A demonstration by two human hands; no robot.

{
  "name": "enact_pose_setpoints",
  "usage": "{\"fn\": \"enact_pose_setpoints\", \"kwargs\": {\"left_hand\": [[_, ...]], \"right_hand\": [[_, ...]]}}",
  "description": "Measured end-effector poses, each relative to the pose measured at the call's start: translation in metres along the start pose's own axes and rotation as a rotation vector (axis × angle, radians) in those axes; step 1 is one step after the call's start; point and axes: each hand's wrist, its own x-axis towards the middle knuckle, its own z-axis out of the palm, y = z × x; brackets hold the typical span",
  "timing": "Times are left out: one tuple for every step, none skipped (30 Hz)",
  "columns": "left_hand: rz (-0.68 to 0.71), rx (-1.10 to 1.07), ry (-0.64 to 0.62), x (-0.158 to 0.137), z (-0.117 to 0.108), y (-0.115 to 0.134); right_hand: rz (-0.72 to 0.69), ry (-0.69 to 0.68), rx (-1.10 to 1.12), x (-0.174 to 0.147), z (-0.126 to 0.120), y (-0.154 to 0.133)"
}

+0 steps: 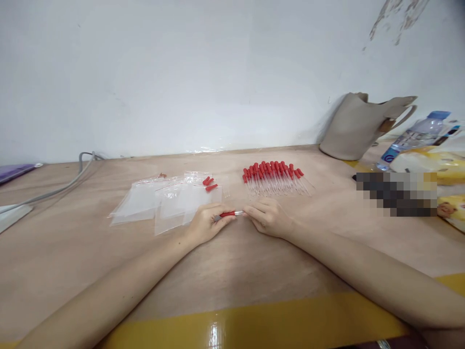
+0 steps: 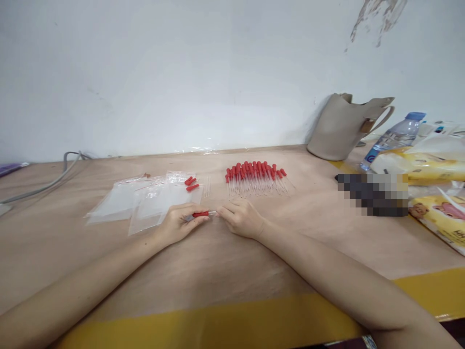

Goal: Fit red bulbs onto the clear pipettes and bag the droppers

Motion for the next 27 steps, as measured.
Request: {"fn": "enact_pose_setpoints", "kwargs": {"left_hand": [[0.001,0.000,-0.001,0.000,0.000,0.000],[0.004,-0.001,-0.001,0.001,0.000,0.000],[0.010,-0.001,-0.001,0.001,0.000,0.000],[0.017,0.000,0.000,0.002,0.000,-0.001],[0.025,0.006,0.005,0.003,0.000,-0.002],[0.033,0.016,0.010,0.005,-0.001,-0.004],[0.041,0.032,0.016,0.006,-0.001,-0.006],[0.049,0.051,0.021,0.007,-0.001,-0.009],[0.056,0.074,0.023,0.008,-0.002,-0.011],[0.061,0.100,0.024,0.008,-0.003,-0.014],[0.059,0.130,0.029,0.008,-0.004,-0.017],[0.045,0.162,0.042,0.008,-0.005,-0.020],[0.016,0.194,0.060,0.007,-0.006,-0.022],[-0.024,0.222,0.077,0.006,-0.007,-0.025],[-0.070,0.241,0.088,0.005,-0.008,-0.027],[-0.119,0.250,0.087,0.004,-0.009,-0.030],[-0.162,0.251,0.073,0.003,-0.009,-0.032],[-0.196,0.248,0.052,0.002,-0.009,-0.034],[-0.221,0.246,0.030,0.002,-0.008,-0.035],[-0.237,0.245,0.010,0.002,-0.008,-0.036],[-0.248,0.247,-0.004,0.003,-0.008,-0.037],[-0.252,0.250,-0.015,0.003,-0.007,-0.037],[-0.254,0.250,-0.022,0.004,-0.007,-0.036],[-0.255,0.250,-0.027,0.004,-0.007,-0.036],[-0.257,0.248,-0.032,0.005,-0.007,-0.035],[-0.258,0.245,-0.037,0.005,-0.008,-0.035],[-0.259,0.242,-0.042,0.005,-0.008,-0.035]], "right_hand": [[0.005,-0.003,0.006,0.001,0.000,0.000],[0.009,-0.005,0.012,0.001,0.000,0.000],[0.013,-0.010,0.017,0.002,-0.001,0.000],[0.022,-0.018,0.020,0.004,-0.001,0.000],[0.034,-0.032,0.019,0.005,-0.002,0.001],[0.046,-0.054,0.014,0.007,-0.003,0.001],[0.060,-0.079,0.001,0.009,-0.003,0.001],[0.073,-0.105,-0.020,0.011,-0.004,0.001],[0.084,-0.129,-0.047,0.013,-0.005,0.001],[0.093,-0.154,-0.076,0.014,-0.006,0.001],[0.107,-0.178,-0.099,0.014,-0.008,0.001],[0.138,-0.201,-0.112,0.015,-0.009,0.003],[0.186,-0.223,-0.109,0.014,-0.011,0.005],[0.257,-0.236,-0.089,0.014,-0.013,0.009],[0.350,-0.234,-0.059,0.013,-0.016,0.015],[0.455,-0.222,-0.024,0.013,-0.018,0.023],[0.573,-0.200,0.011,0.012,-0.021,0.033],[0.686,-0.180,0.036,0.012,-0.023,0.044],[0.792,-0.188,0.051,0.011,-0.026,0.056],[0.912,-0.199,0.049,0.010,-0.028,0.068],[1.019,-0.221,0.038,0.009,-0.029,0.080],[1.112,-0.254,0.019,0.007,-0.030,0.090],[1.170,-0.268,-0.009,0.005,-0.030,0.098],[1.203,-0.278,-0.037,0.002,-0.029,0.105],[1.219,-0.288,-0.065,-0.001,-0.028,0.109],[1.222,-0.296,-0.088,-0.004,-0.026,0.112],[1.221,-0.304,-0.105,-0.007,-0.023,0.113]]}}
